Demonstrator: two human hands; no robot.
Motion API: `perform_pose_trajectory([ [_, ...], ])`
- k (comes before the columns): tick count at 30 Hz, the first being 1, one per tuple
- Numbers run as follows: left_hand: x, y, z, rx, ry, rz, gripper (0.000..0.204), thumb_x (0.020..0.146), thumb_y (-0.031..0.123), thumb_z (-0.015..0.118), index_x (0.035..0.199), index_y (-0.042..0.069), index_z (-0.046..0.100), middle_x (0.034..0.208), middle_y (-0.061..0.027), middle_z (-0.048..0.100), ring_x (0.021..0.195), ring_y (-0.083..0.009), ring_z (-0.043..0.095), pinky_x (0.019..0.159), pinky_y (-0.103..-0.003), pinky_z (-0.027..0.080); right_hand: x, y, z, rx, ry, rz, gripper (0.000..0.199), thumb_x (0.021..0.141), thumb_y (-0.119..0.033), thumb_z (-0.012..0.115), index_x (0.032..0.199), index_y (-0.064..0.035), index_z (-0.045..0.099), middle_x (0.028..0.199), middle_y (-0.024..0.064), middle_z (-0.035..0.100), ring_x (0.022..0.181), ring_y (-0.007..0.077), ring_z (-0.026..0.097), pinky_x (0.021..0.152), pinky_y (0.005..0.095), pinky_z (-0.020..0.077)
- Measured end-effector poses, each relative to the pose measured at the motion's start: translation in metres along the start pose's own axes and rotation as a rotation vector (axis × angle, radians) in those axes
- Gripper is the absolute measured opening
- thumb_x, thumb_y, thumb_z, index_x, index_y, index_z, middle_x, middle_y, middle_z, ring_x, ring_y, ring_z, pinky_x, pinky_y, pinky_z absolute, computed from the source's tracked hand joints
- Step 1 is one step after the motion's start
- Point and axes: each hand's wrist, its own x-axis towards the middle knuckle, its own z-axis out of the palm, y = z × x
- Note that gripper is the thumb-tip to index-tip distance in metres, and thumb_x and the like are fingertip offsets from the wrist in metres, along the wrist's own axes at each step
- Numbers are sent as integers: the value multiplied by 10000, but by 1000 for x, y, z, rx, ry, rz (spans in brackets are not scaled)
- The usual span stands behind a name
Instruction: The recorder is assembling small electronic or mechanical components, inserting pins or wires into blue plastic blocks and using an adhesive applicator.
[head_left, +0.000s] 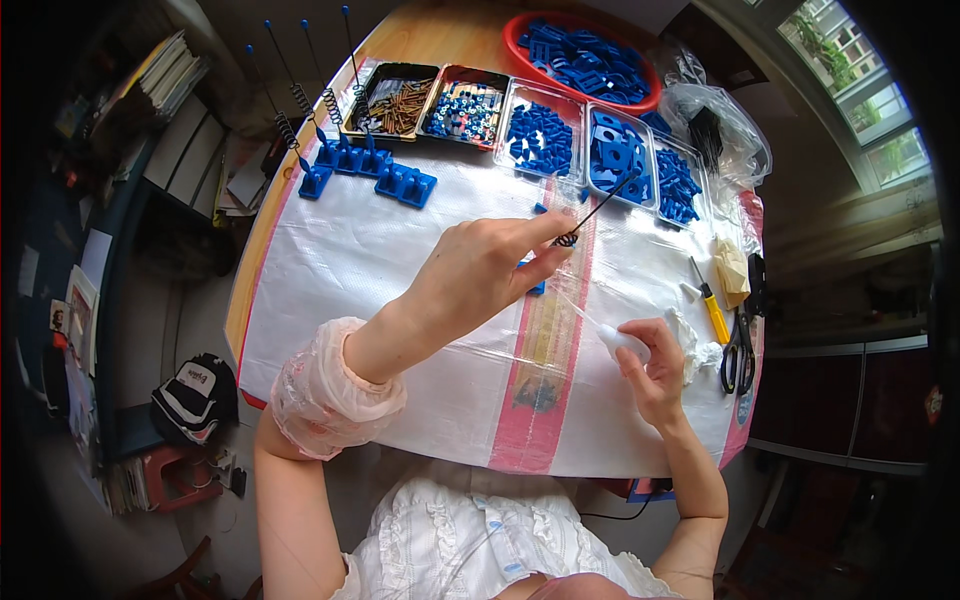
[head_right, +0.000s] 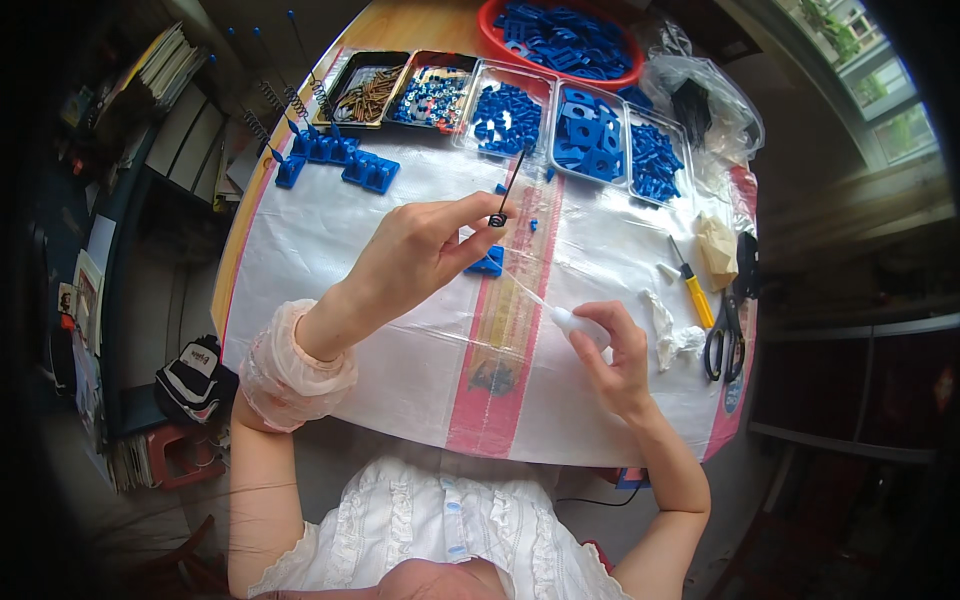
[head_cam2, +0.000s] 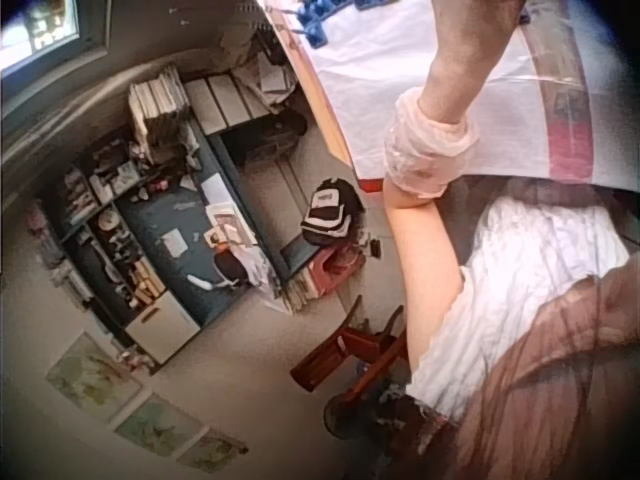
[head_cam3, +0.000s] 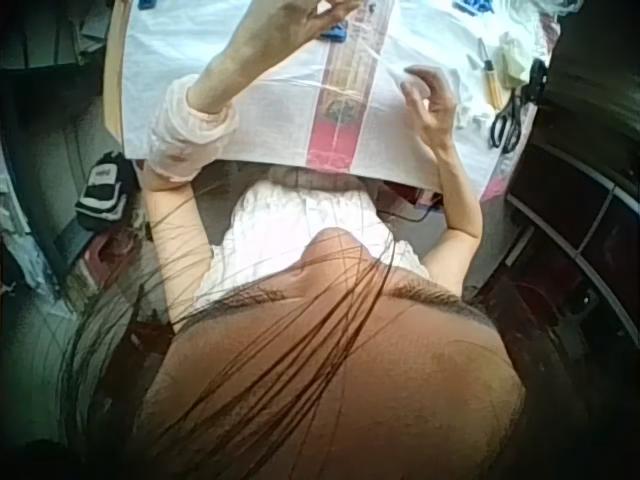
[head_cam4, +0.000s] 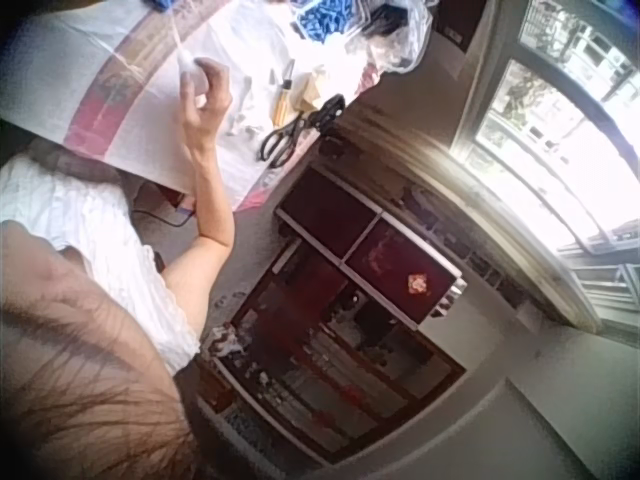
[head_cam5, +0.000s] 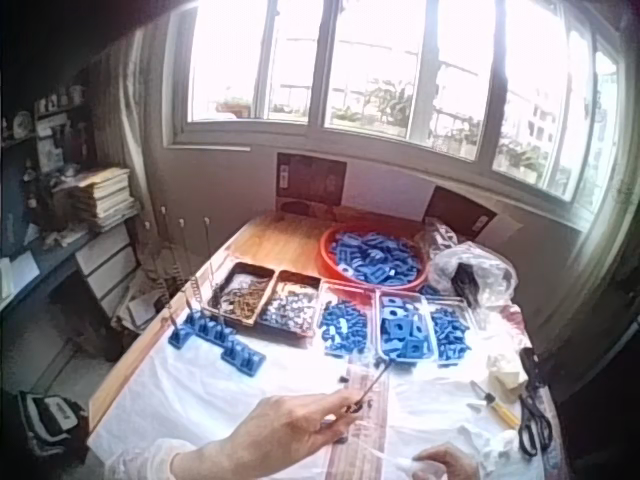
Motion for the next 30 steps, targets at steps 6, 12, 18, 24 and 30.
perform_pose_trajectory([
  [6,0,0,0,-6,-5,0,246,970,130,740,1211,104,699,825,-112,759,596,-208,680,562,-329,531,2,-1,0,4,0,5,237,927,10,687,1160,38,652,1072,110,707,1040,174,690,914,307,535],
  [12,0,-2,1,0,-2,0,245,969,126,741,1210,106,701,827,-111,758,594,-204,677,562,-330,530,0,0,-4,1,-6,2,242,923,8,691,1160,38,652,1075,111,703,1045,177,688,918,312,534],
  [18,1,2,-1,-14,-12,-15,241,969,125,740,1207,110,702,829,-114,757,592,-208,673,563,-333,528,2,-1,-3,9,-7,10,241,923,5,692,1158,41,652,1076,108,697,1045,178,683,930,311,526],
  [24,1,0,0,-6,-6,-5,244,969,124,741,1210,111,705,834,-114,760,596,-206,675,567,-333,530,0,1,-5,20,1,4,241,925,5,695,1159,45,651,1080,110,688,1052,186,685,939,314,525],
  [30,0,0,0,-12,-6,-11,243,969,122,741,1208,108,703,840,-114,762,602,-210,679,570,-333,532,3,-3,-2,13,-13,-7,239,923,9,691,1157,44,652,1078,109,686,1061,186,686,939,314,527],
])
